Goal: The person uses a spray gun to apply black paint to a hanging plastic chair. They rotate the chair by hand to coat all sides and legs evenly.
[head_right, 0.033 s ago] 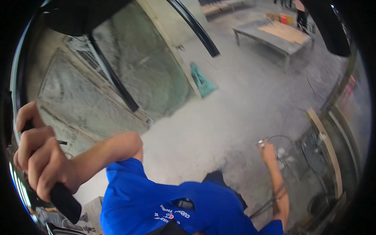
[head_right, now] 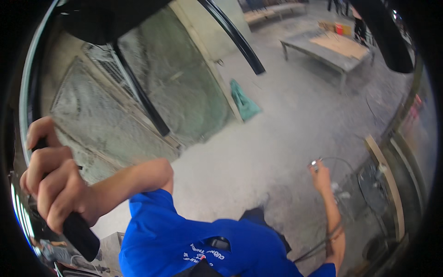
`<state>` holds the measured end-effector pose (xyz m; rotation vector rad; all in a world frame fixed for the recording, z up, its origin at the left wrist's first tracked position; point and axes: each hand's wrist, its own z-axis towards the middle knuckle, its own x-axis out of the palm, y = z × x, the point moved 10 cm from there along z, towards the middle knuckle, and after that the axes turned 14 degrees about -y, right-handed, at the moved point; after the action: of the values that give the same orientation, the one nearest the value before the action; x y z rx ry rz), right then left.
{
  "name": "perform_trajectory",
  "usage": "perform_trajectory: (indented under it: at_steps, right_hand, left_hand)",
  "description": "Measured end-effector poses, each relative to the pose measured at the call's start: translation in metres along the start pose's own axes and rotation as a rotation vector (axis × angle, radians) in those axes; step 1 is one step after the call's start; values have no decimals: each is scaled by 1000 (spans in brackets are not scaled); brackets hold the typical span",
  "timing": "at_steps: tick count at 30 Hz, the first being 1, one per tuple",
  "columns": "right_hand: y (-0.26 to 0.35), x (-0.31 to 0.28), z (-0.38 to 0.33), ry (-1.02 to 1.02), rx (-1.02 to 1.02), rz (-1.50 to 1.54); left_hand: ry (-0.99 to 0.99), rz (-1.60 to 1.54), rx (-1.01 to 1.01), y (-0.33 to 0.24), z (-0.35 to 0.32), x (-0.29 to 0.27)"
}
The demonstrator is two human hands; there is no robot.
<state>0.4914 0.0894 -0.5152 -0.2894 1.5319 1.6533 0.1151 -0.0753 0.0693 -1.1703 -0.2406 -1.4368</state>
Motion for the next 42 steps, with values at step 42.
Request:
perform_trajectory:
  at_steps: [42]
  right_hand:
    - [553,-218,-8,-634,-1289,1066]
  left_hand:
    - [23,-42,76,45,21,69]
